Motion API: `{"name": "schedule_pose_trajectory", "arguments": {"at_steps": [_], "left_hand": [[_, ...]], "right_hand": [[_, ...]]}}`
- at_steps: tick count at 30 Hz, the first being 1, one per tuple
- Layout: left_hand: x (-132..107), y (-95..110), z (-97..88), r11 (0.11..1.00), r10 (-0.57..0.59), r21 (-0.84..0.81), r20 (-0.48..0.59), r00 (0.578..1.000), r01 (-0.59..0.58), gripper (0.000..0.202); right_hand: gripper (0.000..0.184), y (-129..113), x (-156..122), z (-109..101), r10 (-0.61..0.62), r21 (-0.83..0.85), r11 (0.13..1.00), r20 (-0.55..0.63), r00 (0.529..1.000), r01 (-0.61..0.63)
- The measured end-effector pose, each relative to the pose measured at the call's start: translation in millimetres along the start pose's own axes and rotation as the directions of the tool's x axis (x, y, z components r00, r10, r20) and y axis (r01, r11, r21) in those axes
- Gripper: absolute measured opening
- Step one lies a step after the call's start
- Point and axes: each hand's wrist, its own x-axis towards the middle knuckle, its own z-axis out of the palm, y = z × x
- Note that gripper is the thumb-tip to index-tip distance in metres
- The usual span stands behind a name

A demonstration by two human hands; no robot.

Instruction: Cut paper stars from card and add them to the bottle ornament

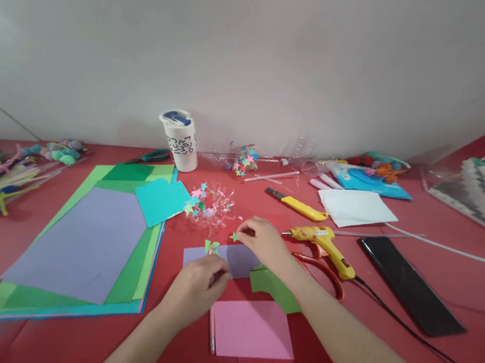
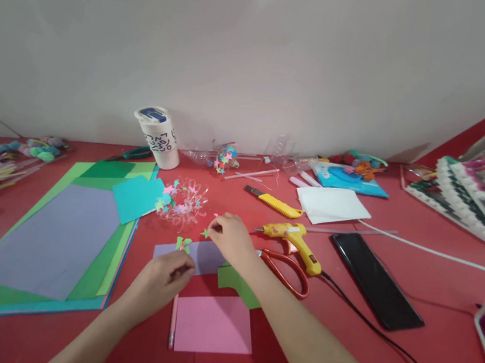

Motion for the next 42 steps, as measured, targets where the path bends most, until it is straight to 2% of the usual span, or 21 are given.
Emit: {"name": "schedule_pose_trajectory", "arguments": {"at_steps": [6,11,14,16,18,21,25,29,34,39,42], "left_hand": [[3,-3,-4.2,0.996,-0.049,0.073,-0.006,0.999,0.049,0.017],[4,-6,-7.3,0.990,-0.078,0.117,0.004,0.997,0.077,0.017],[3,-3,-9.7,0.988,-0.063,0.141,0.027,0.998,0.058,0.015],[0,3,-11.3,0.989,-0.023,0.147,0.085,0.996,0.010,0.012],[-6,10,-11.9,0.988,0.038,0.143,0.175,0.984,-0.064,0.009],[-17,20,-9.8,0.968,0.095,0.197,0.299,0.949,-0.159,0.023],[-26,23,-5.2,0.939,0.067,0.289,0.378,0.923,-0.186,0.032],[-25,22,-4.7,0.944,0.016,0.295,0.402,0.916,-0.146,0.023],[-25,24,-5.6,0.936,0.032,0.310,0.394,0.919,-0.165,0.020],[-32,28,-3.5,0.939,0.016,0.309,0.404,0.915,-0.153,0.045],[-36,30,-1.5,0.938,-0.023,0.327,0.396,0.918,-0.117,0.044]], "right_hand": [[0.024,5,7,13,-0.030,-0.152,0.988,-0.062,0.998,0.020],[0.013,10,-9,-4,-0.054,-0.141,0.989,-0.058,0.997,0.046],[0.010,9,-36,-21,-0.114,-0.107,0.987,0.063,0.991,0.120],[0.013,7,-58,-29,-0.173,-0.101,0.976,0.181,0.968,0.193],[0.017,3,-80,-31,-0.232,-0.091,0.958,0.318,0.919,0.274],[0.023,-2,-104,-25,-0.216,-0.140,0.947,0.383,0.898,0.288],[0.028,-7,-110,-14,-0.189,-0.213,0.936,0.370,0.910,0.281],[0.022,-8,-104,-10,-0.177,-0.239,0.930,0.374,0.910,0.279],[0.022,-10,-107,-9,-0.147,-0.255,0.935,0.358,0.922,0.248],[0.025,-11,-114,-8,-0.148,-0.270,0.933,0.315,0.938,0.237],[0.023,-9,-114,-5,-0.174,-0.262,0.932,0.285,0.943,0.251]]}}
